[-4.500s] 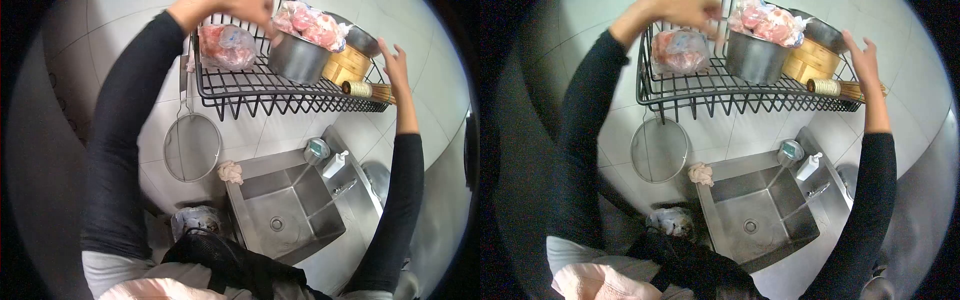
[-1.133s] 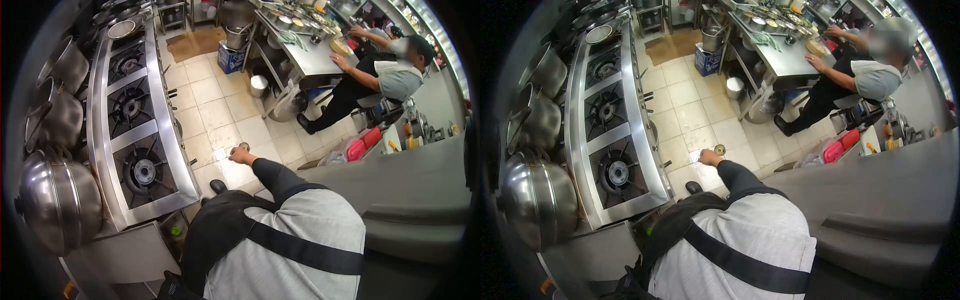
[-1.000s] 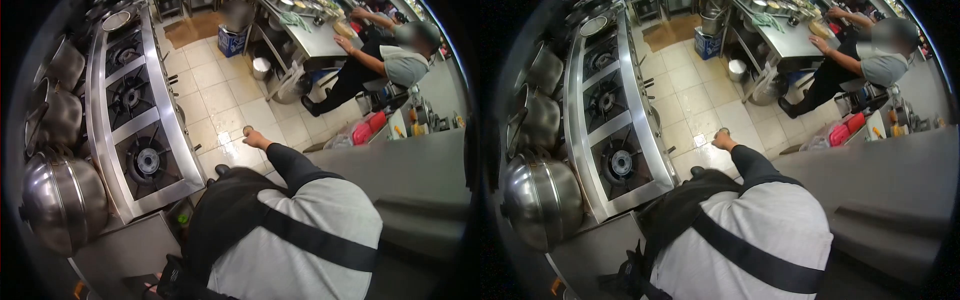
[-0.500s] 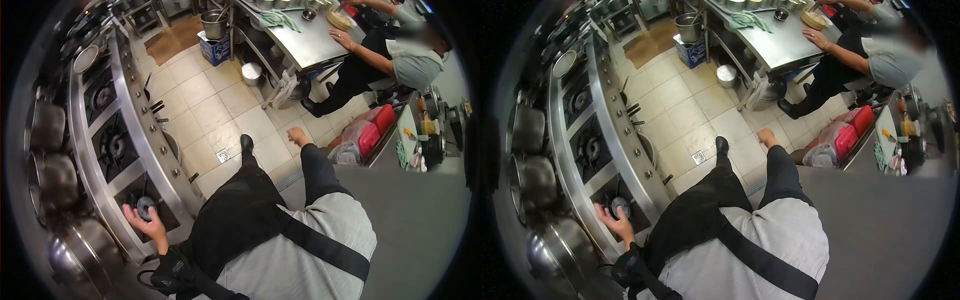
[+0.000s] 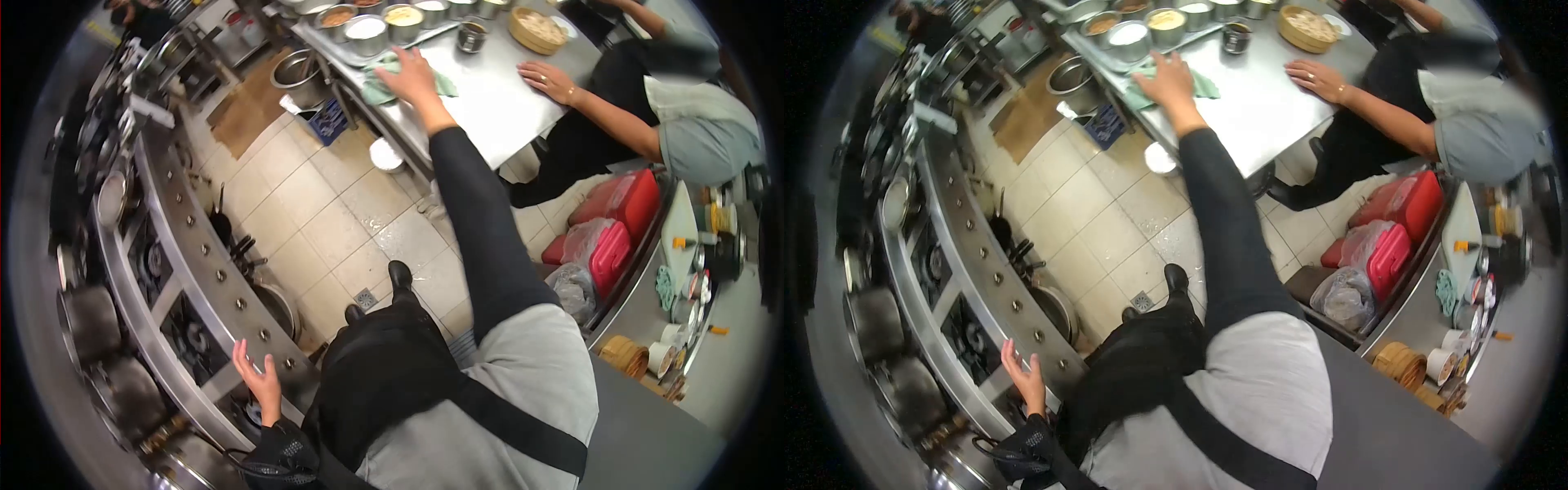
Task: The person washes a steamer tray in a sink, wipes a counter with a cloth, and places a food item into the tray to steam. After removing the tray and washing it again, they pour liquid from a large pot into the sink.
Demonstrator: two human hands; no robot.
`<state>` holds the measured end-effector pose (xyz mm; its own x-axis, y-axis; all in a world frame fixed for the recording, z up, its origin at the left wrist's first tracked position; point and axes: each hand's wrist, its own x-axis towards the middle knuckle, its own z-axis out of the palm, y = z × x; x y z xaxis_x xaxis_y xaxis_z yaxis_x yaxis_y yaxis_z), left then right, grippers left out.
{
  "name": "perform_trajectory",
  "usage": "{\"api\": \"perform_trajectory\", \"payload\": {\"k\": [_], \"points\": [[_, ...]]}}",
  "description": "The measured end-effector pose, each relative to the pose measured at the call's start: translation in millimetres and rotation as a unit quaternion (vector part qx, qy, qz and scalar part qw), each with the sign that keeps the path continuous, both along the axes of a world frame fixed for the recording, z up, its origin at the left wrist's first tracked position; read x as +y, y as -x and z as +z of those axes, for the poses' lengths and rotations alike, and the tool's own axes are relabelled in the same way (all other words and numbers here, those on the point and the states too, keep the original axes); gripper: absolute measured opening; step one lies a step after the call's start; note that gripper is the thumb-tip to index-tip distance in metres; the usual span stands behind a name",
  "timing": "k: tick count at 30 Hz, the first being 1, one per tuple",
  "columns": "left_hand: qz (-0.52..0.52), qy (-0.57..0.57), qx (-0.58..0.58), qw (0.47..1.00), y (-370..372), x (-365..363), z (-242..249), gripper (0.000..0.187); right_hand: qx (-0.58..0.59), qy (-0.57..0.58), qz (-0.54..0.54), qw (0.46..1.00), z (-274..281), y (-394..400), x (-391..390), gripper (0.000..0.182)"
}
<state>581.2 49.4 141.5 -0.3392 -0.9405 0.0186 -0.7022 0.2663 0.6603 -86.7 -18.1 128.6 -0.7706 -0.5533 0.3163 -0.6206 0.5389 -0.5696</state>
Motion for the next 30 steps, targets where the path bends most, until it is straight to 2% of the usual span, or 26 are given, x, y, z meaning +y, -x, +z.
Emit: {"api": "perform_trajectory", "payload": {"k": [1, 2, 3, 6, 8, 9, 10, 11, 12, 13, 14, 16, 17, 18, 19, 21, 22, 23, 24, 26, 28, 29, 30], "points": [[-0.021, 0.001, -0.014, 1.0, 13, -7, -4, 0.062, -0.092, -0.047, -0.012, 0.995, -7, 10, -12, 0.078], [-0.043, 0.001, -0.031, 0.999, 21, -14, -7, 0.062, -0.075, -0.136, -0.01, 0.988, -34, 8, -23, 0.073], [-0.06, -0.006, -0.032, 0.998, 27, -23, -10, 0.062, 0.041, -0.146, 0.009, 0.988, -48, -5, -14, 0.063], [-0.067, -0.054, -0.021, 0.996, 28, -40, -32, 0.061, 0.097, -0.021, 0.132, 0.986, -82, -23, 58, 0.056], [-0.034, -0.094, -0.014, 0.995, 10, -55, -53, 0.06, 0.066, -0.055, 0.093, 0.992, -60, -17, 137, 0.054], [-0.02, -0.121, -0.009, 0.992, -1, -62, -70, 0.058, 0.012, -0.076, 0.034, 0.996, -44, 8, 165, 0.057], [-0.059, -0.112, -0.02, 0.992, -7, -73, -88, 0.057, 0.011, -0.05, -0.064, 0.997, -45, 36, 186, 0.053], [-0.095, -0.106, -0.034, 0.989, -15, -84, -106, 0.055, 0.08, -0.125, -0.125, 0.981, -48, 64, 201, 0.061], [-0.114, -0.116, 0.022, 0.986, -16, -94, -128, 0.052, 0.078, -0.212, -0.105, 0.968, -53, 95, 209, 0.069], [-0.135, -0.117, -0.016, 0.984, 2, -105, -119, 0.05, -0.035, -0.283, -0.035, 0.958, -25, 113, 201, 0.076], [-0.19, -0.068, -0.032, 0.979, 10, -126, -132, 0.051, -0.12, -0.274, -0.02, 0.954, -30, 137, 197, 0.08], [-0.184, -0.077, -0.01, 0.98, 37, -165, -144, 0.049, 0.093, -0.216, -0.039, 0.971, 20, 89, 163, 0.076], [-0.171, -0.084, 0.011, 0.982, 56, -184, -145, 0.044, 0.093, -0.093, 0.015, 0.991, 33, 63, 146, 0.058], [-0.178, -0.107, -0.002, 0.978, 68, -206, -157, 0.038, 0.023, -0.01, -0.016, 1.0, 83, -38, 99, 0.036], [-0.182, -0.151, -0.001, 0.972, 81, -228, -167, 0.034, -0.053, 0.082, 0.004, 0.995, 65, -74, 89, 0.024], [-0.181, -0.198, 0.006, 0.963, 106, -259, -186, 0.031, -0.189, 0.115, 0.008, 0.975, -16, -137, 90, 0.018], [-0.182, -0.179, 0.042, 0.966, 122, -266, -197, 0.03, -0.192, 0.087, 0.061, 0.976, -71, -164, 64, 0.012], [-0.188, -0.16, 0.08, 0.966, 137, -273, -207, 0.03, -0.205, -0.055, 0.07, 0.975, -93, -181, 30, 0.015], [-0.191, -0.17, 0.084, 0.963, 149, -277, -208, 0.03, -0.249, -0.102, 0.063, 0.961, -145, -174, 19, 0.025], [-0.175, -0.185, 0.068, 0.965, 165, -277, -205, 0.036, -0.22, -0.091, -0.031, 0.971, -258, -128, 1, 0.042], [-0.185, -0.215, 0.063, 0.957, 156, -270, -217, 0.041, -0.053, -0.076, -0.097, 0.991, -315, -70, -27, 0.056], [-0.181, -0.236, 0.053, 0.953, 151, -263, -216, 0.04, 0.042, -0.147, -0.197, 0.968, -353, -33, -42, 0.058], [-0.179, -0.244, 0.046, 0.952, 140, -254, -219, 0.039, 0.133, -0.214, -0.294, 0.922, -379, -7, -49, 0.06]]}}
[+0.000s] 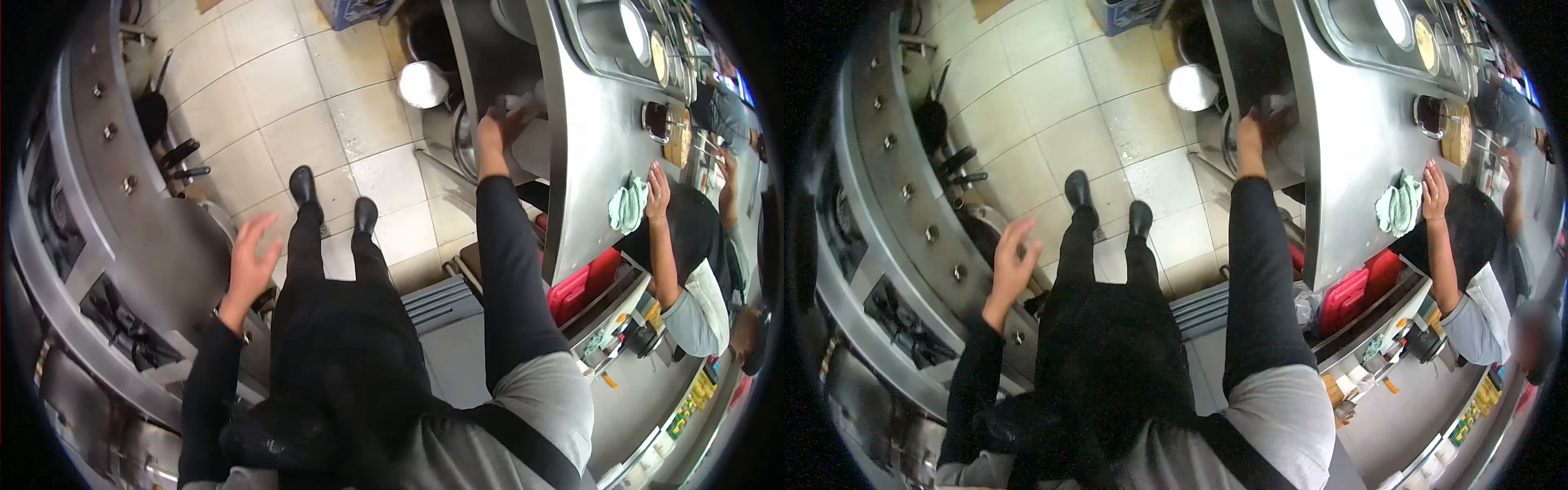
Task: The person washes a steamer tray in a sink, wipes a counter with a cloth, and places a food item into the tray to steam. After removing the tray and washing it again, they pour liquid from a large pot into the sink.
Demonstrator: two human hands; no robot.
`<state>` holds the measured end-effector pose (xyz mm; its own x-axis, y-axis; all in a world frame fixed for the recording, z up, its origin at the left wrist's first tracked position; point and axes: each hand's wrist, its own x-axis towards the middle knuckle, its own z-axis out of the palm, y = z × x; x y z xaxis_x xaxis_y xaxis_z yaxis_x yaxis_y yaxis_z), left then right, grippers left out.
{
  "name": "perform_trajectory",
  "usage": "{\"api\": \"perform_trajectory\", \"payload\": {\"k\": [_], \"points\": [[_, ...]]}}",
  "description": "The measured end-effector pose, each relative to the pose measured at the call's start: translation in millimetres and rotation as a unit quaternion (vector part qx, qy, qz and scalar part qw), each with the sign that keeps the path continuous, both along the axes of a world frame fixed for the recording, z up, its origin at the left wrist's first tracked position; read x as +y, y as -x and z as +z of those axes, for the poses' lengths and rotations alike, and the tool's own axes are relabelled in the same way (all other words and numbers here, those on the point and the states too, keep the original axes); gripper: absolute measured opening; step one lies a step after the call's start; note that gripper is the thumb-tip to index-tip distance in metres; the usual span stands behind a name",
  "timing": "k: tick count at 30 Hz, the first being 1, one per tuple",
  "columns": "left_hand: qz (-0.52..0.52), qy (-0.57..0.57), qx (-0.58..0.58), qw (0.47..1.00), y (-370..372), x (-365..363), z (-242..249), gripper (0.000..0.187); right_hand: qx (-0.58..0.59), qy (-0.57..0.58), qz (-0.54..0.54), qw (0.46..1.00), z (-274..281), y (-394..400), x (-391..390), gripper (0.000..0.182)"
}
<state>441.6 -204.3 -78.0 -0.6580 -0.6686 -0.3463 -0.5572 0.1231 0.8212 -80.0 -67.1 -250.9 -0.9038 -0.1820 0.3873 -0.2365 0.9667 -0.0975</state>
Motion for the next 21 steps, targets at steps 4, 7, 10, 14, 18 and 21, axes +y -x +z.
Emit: {"api": "perform_trajectory", "payload": {"k": [4, 7, 10, 14, 18, 21], "points": [[0.013, -0.073, -0.029, 0.997, -31, 26, -8, 0.032, -0.205, 0.161, -0.099, 0.96, 34, 16, -25, 0.061], [0.026, -0.108, -0.007, 0.994, -24, 28, -2, 0.019, -0.288, 0.341, -0.001, 0.895, 46, 5, -25, 0.042], [0.025, -0.109, 0.097, 0.989, 26, 8, 30, 0.011, -0.544, 0.667, 0.013, 0.509, 124, -84, -32, 0.022], [0.065, -0.282, 0.205, 0.935, 98, -24, 87, 0.033, -0.648, 0.712, 0.057, 0.264, 236, -184, -29, 0.029], [0.053, -0.442, 0.291, 0.847, 144, -38, 157, 0.042, -0.71, 0.633, 0.152, 0.267, 327, -247, -38, 0.046], [0.097, -0.381, 0.344, 0.853, 149, -37, 186, 0.043, -0.639, 0.572, 0.227, 0.461, 356, -248, -31, 0.048]]}}
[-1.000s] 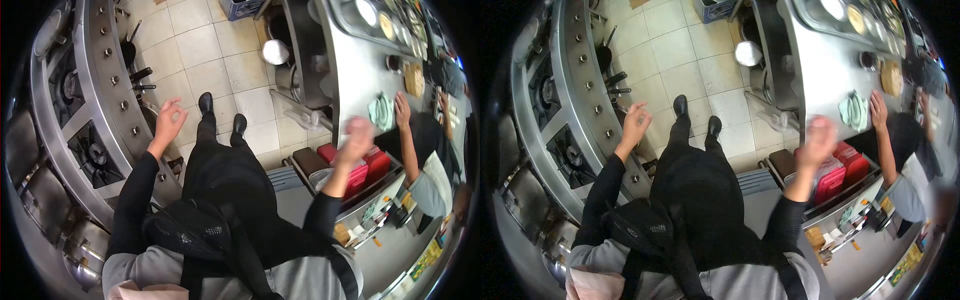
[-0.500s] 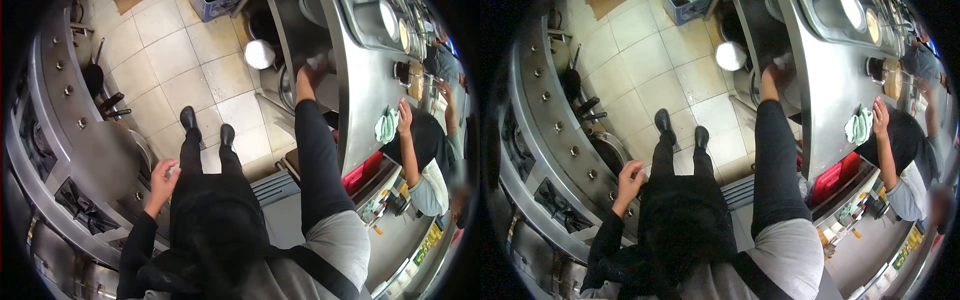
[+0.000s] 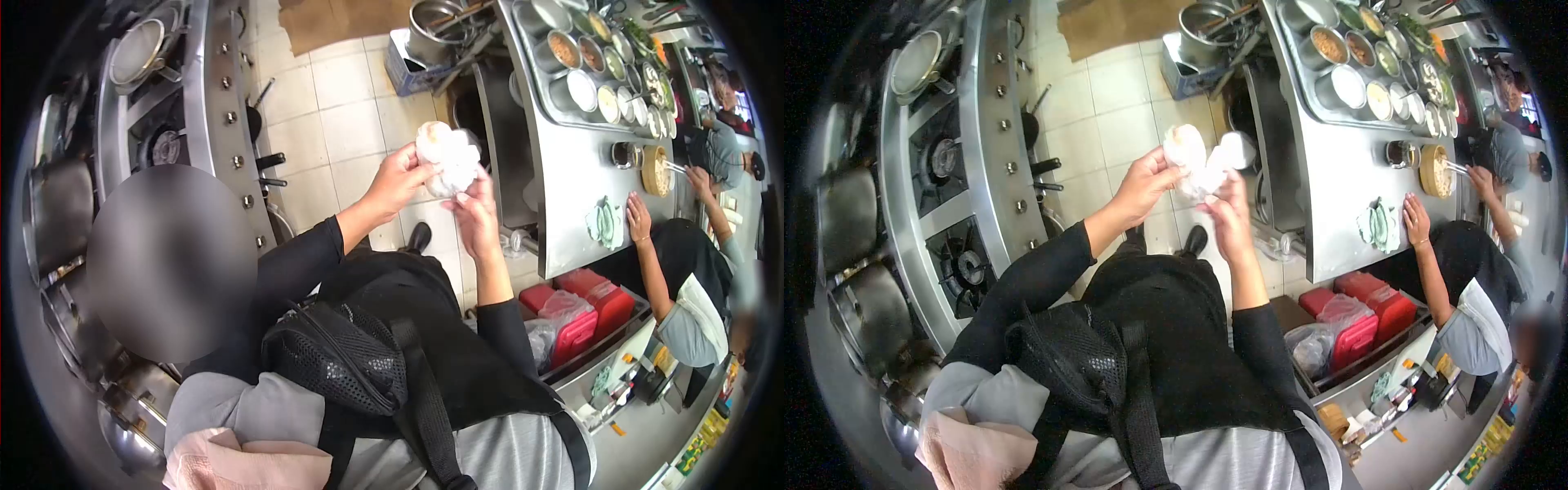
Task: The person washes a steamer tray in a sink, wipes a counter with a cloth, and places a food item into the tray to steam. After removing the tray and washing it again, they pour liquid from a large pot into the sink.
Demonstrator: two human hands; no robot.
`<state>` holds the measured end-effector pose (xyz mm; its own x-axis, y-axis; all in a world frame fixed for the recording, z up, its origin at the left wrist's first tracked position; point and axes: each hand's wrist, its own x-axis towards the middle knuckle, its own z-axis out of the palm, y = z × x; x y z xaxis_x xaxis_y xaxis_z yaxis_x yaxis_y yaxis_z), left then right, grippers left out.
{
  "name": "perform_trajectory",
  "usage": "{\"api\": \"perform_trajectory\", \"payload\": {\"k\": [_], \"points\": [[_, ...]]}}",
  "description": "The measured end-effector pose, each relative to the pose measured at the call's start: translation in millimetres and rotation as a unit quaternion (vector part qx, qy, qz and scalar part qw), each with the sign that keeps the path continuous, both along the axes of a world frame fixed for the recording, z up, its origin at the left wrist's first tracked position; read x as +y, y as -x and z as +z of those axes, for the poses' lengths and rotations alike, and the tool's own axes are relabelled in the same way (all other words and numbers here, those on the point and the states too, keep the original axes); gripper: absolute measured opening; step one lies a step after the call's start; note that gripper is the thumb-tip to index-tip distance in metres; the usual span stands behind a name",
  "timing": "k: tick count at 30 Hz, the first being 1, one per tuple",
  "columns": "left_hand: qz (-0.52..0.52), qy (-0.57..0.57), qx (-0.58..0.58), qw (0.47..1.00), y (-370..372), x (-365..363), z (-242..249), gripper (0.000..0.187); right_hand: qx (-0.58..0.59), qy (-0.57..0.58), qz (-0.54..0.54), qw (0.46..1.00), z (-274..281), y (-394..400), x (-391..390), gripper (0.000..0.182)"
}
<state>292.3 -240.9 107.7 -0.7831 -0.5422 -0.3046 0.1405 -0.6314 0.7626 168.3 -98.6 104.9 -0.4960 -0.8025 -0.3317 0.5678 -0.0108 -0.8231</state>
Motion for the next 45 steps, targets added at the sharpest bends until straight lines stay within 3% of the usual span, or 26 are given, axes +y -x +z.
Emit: {"api": "perform_trajectory", "payload": {"k": [2, 3, 6, 7, 10, 13, 15, 16, 17, 18, 19, 20, 21, 22, 24, 26, 27, 29, 30, 31, 32, 33, 36, 38, 39, 45], "points": [[0.023, 0.084, 0.0, 0.996, -5, 0, 14, 0.042, 0.292, -0.077, -0.105, 0.948, 19, 8, 9, 0.04], [0.042, 0.153, -0.004, 0.987, -7, 1, 20, 0.041, 0.352, -0.083, -0.124, 0.924, 33, 13, 10, 0.026], [0.063, 0.23, -0.036, 0.97, -9, 15, 40, 0.036, 0.41, -0.003, -0.01, 0.912, 73, 18, 11, 0.016], [0.083, 0.257, -0.056, 0.961, -8, 22, 47, 0.036, 0.477, -0.005, 0.017, 0.879, 84, 18, 7, 0.015], [0.103, 0.278, 0.004, 0.955, -3, 43, 59, 0.036, 0.531, 0.005, 0.005, 0.848, 98, 14, 0, 0.015], [0.118, 0.307, -0.04, 0.944, -7, 47, 57, 0.02, 0.307, 0.05, 0.065, 0.948, 94, 27, 10, 0.014], [0.129, 0.344, -0.063, 0.928, -8, 51, 49, 0.012, 0.27, 0.076, 0.057, 0.958, 90, 27, 20, 0.013], [0.15, 0.296, -0.073, 0.941, -9, 56, 44, 0.012, 0.233, 0.116, 0.113, 0.959, 76, 35, 25, 0.018], [0.171, 0.286, -0.094, 0.938, -8, 62, 49, 0.011, 0.048, 0.12, 0.112, 0.985, 61, 33, 28, 0.024], [0.162, 0.282, -0.095, 0.941, -9, 64, 45, 0.013, 0.037, 0.093, 0.118, 0.988, 54, 34, 32, 0.031], [0.154, 0.259, -0.096, 0.949, -11, 67, 43, 0.014, 0.137, 0.037, 0.13, 0.981, 51, 33, 33, 0.035], [0.143, 0.234, -0.09, 0.957, -14, 68, 34, 0.015, 0.23, 0.074, 0.132, 0.961, 27, 31, 30, 0.032], [0.133, 0.208, -0.089, 0.965, -13, 69, 26, 0.016, 0.288, 0.01, 0.162, 0.944, 37, 29, 35, 0.023], [0.144, 0.188, -0.079, 0.968, -7, 74, 24, 0.016, 0.321, 0.024, 0.16, 0.933, 31, 30, 35, 0.018], [0.145, 0.171, -0.067, 0.972, -2, 81, 24, 0.017, 0.311, 0.022, 0.134, 0.941, 23, 29, 34, 0.018], [0.189, 0.012, -0.085, 0.978, -3, 87, 32, 0.017, 0.23, 0.039, 0.1, 0.967, 29, 29, 34, 0.019], [0.184, 0.015, -0.078, 0.98, 1, 89, 36, 0.017, 0.236, 0.041, 0.093, 0.966, 31, 32, 33, 0.019], [0.16, 0.141, -0.053, 0.976, 6, 99, 42, 0.018, 0.192, 0.052, 0.092, 0.976, 32, 31, 31, 0.018], [0.159, 0.141, -0.054, 0.976, 7, 99, 38, 0.018, 0.179, 0.056, 0.091, 0.978, 32, 30, 29, 0.015], [0.137, 0.264, -0.06, 0.953, 11, 97, 36, 0.019, 0.179, 0.057, 0.091, 0.978, 32, 28, 28, 0.015], [0.113, 0.382, -0.066, 0.915, 12, 95, 33, 0.02, 0.059, 0.041, 0.084, 0.994, 32, 27, 28, 0.014], [0.113, 0.382, -0.066, 0.915, 8, 96, 31, 0.02, -0.062, 0.025, 0.074, 0.995, 32, 24, 29, 0.014], [0.114, 0.305, -0.058, 0.944, 1, 93, 21, 0.022, -0.151, -0.05, 0.101, 0.982, 34, 23, 36, 0.014], [0.092, 0.365, -0.088, 0.922, -6, 81, -13, 0.02, -0.086, -0.033, 0.091, 0.992, 28, 19, 38, 0.015], [0.09, 0.365, -0.087, 0.922, -4, 86, 1, 0.02, -0.02, -0.017, 0.083, 0.996, 27, 17, 39, 0.016], [0.074, 0.402, -0.129, 0.903, -4, 97, 35, 0.016, 0.01, 0.006, 0.087, 0.996, 33, 14, 47, 0.018]]}}
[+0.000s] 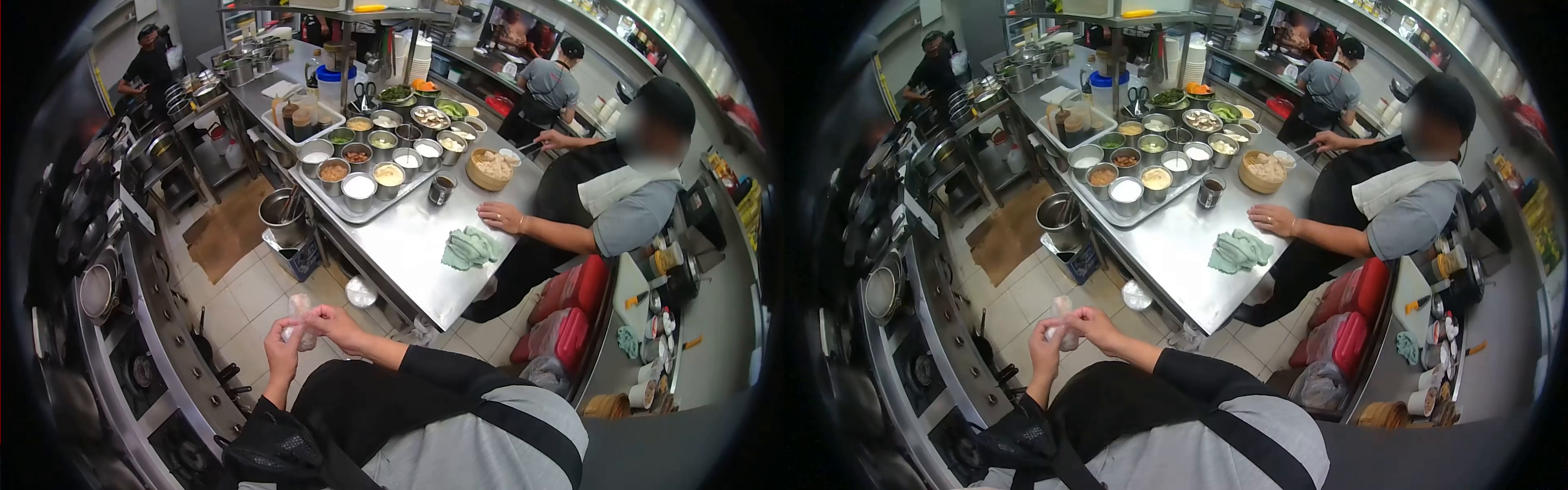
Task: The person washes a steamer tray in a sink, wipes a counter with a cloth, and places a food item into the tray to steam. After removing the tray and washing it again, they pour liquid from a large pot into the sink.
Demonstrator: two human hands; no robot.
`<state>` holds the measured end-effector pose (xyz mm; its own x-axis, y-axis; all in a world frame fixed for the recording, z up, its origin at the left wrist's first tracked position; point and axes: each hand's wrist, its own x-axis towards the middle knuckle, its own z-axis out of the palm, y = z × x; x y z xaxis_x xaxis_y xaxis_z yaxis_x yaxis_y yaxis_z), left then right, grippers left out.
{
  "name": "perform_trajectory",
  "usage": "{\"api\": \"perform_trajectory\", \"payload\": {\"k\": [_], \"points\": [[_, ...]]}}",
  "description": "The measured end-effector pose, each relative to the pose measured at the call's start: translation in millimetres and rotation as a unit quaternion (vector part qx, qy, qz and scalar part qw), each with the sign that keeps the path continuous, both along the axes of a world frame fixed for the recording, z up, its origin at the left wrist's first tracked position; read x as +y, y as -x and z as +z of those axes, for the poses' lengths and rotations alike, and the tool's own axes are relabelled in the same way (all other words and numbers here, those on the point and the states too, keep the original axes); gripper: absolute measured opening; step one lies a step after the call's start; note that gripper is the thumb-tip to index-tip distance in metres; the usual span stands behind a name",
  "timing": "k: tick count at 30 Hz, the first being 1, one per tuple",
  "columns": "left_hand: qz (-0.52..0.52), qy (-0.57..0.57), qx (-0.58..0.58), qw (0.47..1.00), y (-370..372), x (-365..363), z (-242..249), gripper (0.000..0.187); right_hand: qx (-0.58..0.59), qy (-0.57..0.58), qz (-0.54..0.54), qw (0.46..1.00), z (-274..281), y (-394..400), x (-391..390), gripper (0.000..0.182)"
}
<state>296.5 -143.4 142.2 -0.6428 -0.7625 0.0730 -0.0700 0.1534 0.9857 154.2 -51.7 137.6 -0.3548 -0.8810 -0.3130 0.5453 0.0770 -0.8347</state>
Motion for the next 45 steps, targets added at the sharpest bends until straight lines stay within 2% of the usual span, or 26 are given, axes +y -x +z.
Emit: {"api": "perform_trajectory", "payload": {"k": [1, 3, 4, 5, 6, 8, 10, 12, 13, 14, 17, 21, 23, 24, 26, 30, 32, 36, 38, 42, 44, 45], "points": [[-0.003, -0.029, 0.024, 0.999, -2, -5, -3, 0.017, -0.001, 0.001, -0.002, 1.0, -2, -3, 0, 0.018], [-0.005, -0.058, 0.049, 0.997, -6, -12, -5, 0.018, 0.101, 0.05, -0.057, 0.992, -4, -9, -1, 0.017], [-0.012, -0.097, 0.059, 0.993, -7, -12, -5, 0.017, 0.104, 0.051, -0.059, 0.992, -4, -7, 0, 0.017], [-0.021, -0.136, 0.067, 0.988, -7, -12, -6, 0.016, 0.16, 0.032, -0.044, 0.986, -4, -6, 1, 0.016], [-0.023, -0.136, 0.067, 0.988, -7, -9, -8, 0.016, 0.213, 0.011, -0.029, 0.977, -4, -6, 3, 0.016], [0.03, -0.046, 0.097, 0.994, -3, -4, -14, 0.014, 0.215, -0.004, -0.019, 0.977, -3, -4, 4, 0.015], [0.046, -0.045, 0.074, 0.995, -7, 3, -9, 0.014, 0.216, -0.021, -0.008, 0.976, -3, -4, 4, 0.014], [0.06, -0.046, 0.051, 0.996, -10, 10, 2, 0.015, -0.032, -0.025, 0.01, 0.999, -1, -10, 5, 0.013], [0.058, 0.1, 0.011, 0.993, -12, 14, 10, 0.017, -0.031, -0.026, 0.01, 0.999, 0, -12, 6, 0.013], [0.055, 0.244, -0.029, 0.968, -13, 17, 13, 0.021, -0.054, -0.024, 0.009, 0.998, 0, -15, 7, 0.015], [0.1, 0.199, 0.004, 0.975, -12, 19, 15, 0.025, -0.077, -0.021, 0.021, 0.997, 0, -21, 5, 0.017], [0.136, 0.201, 0.013, 0.97, -14, 20, 23, 0.022, -0.068, -0.007, 0.015, 0.998, 5, -24, 5, 0.017], [0.062, 0.222, 0.013, 0.973, -15, 18, 33, 0.016, -0.072, 0.008, 0.032, 0.997, 6, -24, 6, 0.017], [0.062, 0.222, 0.012, 0.973, -16, 17, 32, 0.016, -0.074, 0.021, 0.047, 0.996, 4, -23, 6, 0.018], [0.049, 0.122, -0.006, 0.991, -17, 14, 28, 0.015, -0.057, 0.026, 0.046, 0.997, 2, -22, 6, 0.018], [0.015, 0.109, -0.03, 0.993, -19, 2, 21, 0.015, -0.035, 0.008, 0.043, 0.998, -4, -24, 12, 0.019], [-0.068, 0.14, -0.07, 0.985, -20, -2, 33, 0.016, -0.033, 0.0, 0.046, 0.998, -17, -26, 11, 0.018], [-0.072, 0.183, -0.078, 0.977, -18, -6, 27, 0.016, -0.042, -0.025, 0.052, 0.997, -24, -28, 9, 0.015], [-0.033, 0.143, -0.138, 0.98, -23, -10, 5, 0.018, -0.044, -0.011, 0.067, 0.997, -23, -30, 7, 0.015], [-0.028, 0.068, -0.151, 0.986, -28, -3, -8, 0.014, -0.068, -0.016, 0.092, 0.993, -17, -28, 9, 0.016], [-0.043, 0.052, -0.064, 0.996, -31, -1, -11, 0.01, -0.06, -0.032, 0.1, 0.993, -11, -27, 7, 0.02], [-0.042, 0.051, -0.064, 0.996, -29, 0, -16, 0.01, -0.052, -0.046, 0.108, 0.992, -9, -27, 6, 0.023]]}}
